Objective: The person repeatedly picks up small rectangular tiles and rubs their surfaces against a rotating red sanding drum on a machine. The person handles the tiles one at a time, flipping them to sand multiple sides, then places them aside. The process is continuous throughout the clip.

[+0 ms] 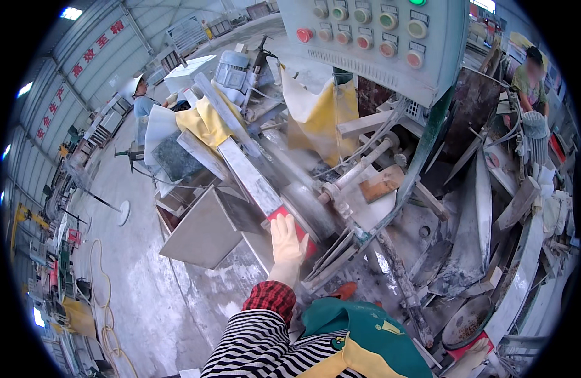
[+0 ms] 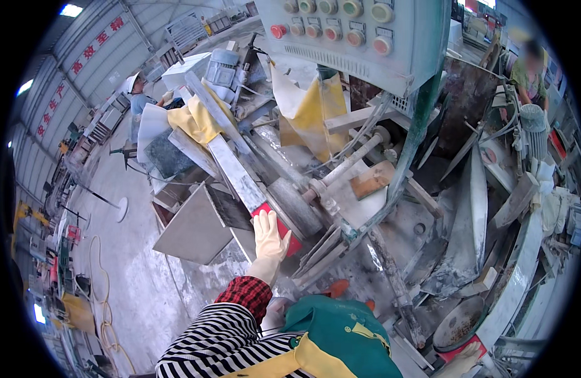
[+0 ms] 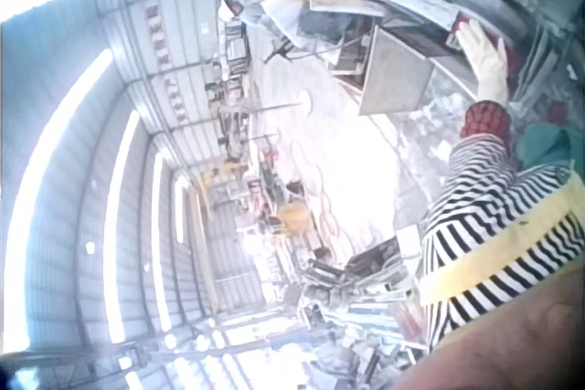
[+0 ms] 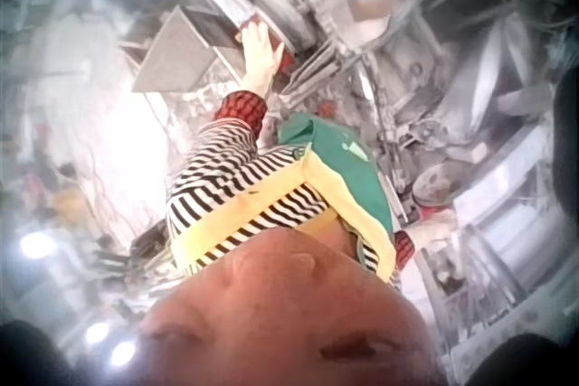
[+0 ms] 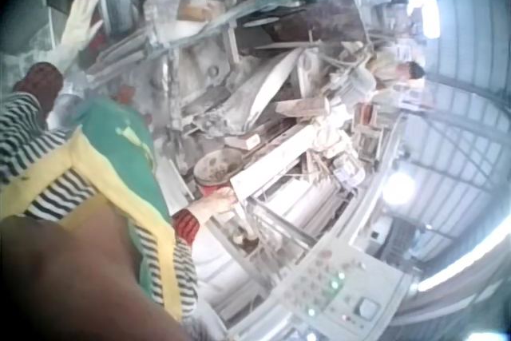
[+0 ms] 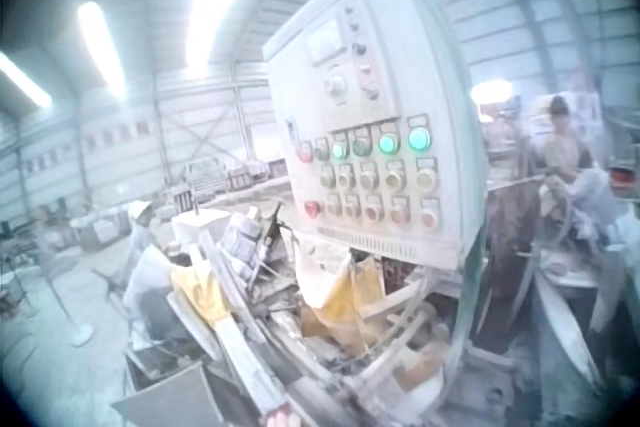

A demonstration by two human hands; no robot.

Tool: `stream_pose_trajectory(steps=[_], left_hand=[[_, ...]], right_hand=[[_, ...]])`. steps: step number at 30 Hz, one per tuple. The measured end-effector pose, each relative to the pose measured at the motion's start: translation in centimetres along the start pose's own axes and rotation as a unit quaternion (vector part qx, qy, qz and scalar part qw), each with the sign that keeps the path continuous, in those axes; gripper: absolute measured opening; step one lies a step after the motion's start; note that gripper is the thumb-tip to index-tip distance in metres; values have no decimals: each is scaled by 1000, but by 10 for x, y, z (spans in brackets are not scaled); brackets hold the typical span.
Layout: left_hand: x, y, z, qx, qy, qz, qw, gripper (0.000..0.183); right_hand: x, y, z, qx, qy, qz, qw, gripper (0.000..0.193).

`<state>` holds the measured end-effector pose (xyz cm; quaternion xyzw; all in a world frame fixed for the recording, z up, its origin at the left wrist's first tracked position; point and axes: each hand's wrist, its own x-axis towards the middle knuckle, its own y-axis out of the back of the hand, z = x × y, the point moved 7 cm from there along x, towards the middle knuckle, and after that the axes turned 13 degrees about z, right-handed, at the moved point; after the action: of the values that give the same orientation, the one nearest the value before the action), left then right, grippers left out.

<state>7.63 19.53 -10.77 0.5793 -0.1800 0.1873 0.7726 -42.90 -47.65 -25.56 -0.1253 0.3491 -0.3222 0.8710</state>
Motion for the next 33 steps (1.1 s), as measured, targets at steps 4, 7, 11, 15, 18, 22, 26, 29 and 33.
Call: stream_pose_trajectory(steps=[4,7,11,15,18,22,26,29,33], left_hand=[[-1,-11,6,-23,3,3,1000,87],[-2,-7,11,-20,-14,31,999,78],[-5,-3,12,-33,-13,37,999,77],[-11,-8,7,-38,-5,31,999,77],[-15,-7,6,-40,-2,31,999,77],[-16,-10,10,-53,-19,32,998,76],[-19,-9,8,-59,-26,42,997,74],[-16,-5,7,-72,-26,80,994,72],[35,31,16,-97,-26,150,984,69]], right_hand=[[-9,64,-22,-440,156,44,883,55],[-13,118,-20,-757,241,126,594,54],[-31,170,-19,-870,194,214,400,52],[-49,196,-18,-904,161,260,299,51],[-46,205,-8,-923,132,254,257,50],[10,218,-28,-945,74,206,243,52],[21,252,21,-964,29,147,220,54],[16,267,34,-972,0,125,197,55],[4,271,35,-981,-10,120,152,55]])
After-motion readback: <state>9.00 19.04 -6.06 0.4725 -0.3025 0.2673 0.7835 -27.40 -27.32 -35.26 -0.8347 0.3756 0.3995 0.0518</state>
